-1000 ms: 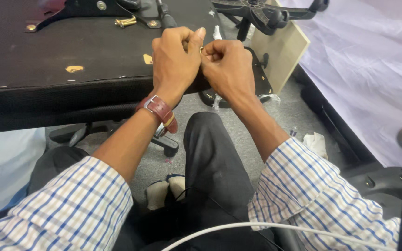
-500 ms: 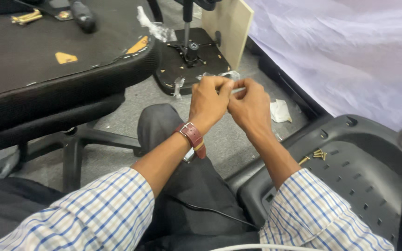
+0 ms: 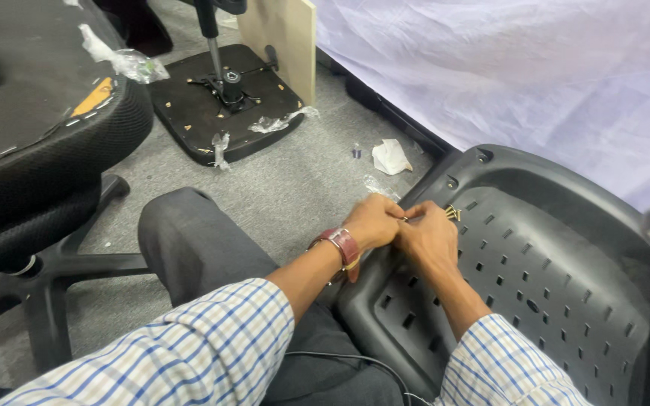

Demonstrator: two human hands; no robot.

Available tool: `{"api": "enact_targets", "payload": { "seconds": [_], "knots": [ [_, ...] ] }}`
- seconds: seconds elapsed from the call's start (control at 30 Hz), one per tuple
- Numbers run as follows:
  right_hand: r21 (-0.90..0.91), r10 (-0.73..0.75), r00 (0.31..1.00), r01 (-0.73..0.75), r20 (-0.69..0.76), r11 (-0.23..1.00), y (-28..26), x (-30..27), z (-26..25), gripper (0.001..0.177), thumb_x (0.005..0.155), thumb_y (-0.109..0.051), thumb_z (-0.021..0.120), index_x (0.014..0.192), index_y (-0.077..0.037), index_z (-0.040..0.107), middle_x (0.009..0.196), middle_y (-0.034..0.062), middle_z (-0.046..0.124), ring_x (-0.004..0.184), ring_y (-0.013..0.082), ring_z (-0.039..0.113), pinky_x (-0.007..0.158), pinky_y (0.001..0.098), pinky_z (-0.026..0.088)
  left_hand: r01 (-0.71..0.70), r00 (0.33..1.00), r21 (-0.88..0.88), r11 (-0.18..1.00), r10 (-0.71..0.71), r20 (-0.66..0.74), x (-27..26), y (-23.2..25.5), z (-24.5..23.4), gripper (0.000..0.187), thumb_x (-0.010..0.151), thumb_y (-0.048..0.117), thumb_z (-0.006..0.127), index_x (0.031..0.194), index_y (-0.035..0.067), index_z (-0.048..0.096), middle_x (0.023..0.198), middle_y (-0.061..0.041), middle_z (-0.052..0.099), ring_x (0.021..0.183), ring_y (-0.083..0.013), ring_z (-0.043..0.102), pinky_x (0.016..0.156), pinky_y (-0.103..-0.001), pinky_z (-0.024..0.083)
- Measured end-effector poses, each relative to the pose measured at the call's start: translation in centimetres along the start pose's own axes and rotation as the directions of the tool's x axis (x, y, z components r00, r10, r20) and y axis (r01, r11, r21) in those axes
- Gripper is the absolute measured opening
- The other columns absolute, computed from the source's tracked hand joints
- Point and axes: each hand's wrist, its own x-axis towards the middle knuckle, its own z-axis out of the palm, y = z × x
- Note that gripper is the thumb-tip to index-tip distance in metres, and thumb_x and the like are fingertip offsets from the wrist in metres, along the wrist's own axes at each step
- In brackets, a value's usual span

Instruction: The person uses a screwdriver to fasten screws into the underside of a black plastic chair seat, then flips the seat upright and continues securing additional screws. The person works on the chair seat and base components, handling screws and the screwdriver throughout.

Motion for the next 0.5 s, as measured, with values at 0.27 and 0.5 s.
{"api": "enact_targets", "payload": {
  "seconds": [0.27, 0.5],
  "knots": [
    [-0.001, 0.246, 0.968, -0.246, 0.050, 0.969, 3.4, 0.9, -1.4, 0.030, 0.071, -0.022, 0.083, 0.096, -0.006, 0.080, 0.089, 0.0151, 0.080, 0.085, 0.0250, 0.078, 0.079, 0.0386, 0.058, -0.033, 0.968, 0.354, 0.935, -0.059, 0.245, 0.4, 2.2, 3.2, 0.043, 0.084, 0.018, 0.071, 0.125, 0.030, 0.072, 0.152, -0.015, 0.041, 0.141, -0.0428, 0.037, 0.114, -0.050, 0.037],
    [0.027, 0.239, 0.968, -0.241, 0.072, 0.970, 4.2, 1.3, -1.1, 0.027, 0.075, -0.019, 0.082, 0.099, -0.006, 0.078, 0.085, 0.0123, 0.079, 0.078, 0.0206, 0.077, 0.075, 0.0341, 0.058, -0.143, 0.943, 0.441, 0.886, -0.013, 0.332, -0.2, 2.7, 2.4, 0.035, 0.085, 0.021, 0.068, 0.118, 0.025, 0.078, 0.151, -0.020, 0.042, 0.139, -0.0473, 0.041, 0.115, -0.050, 0.041]
  ]
}}
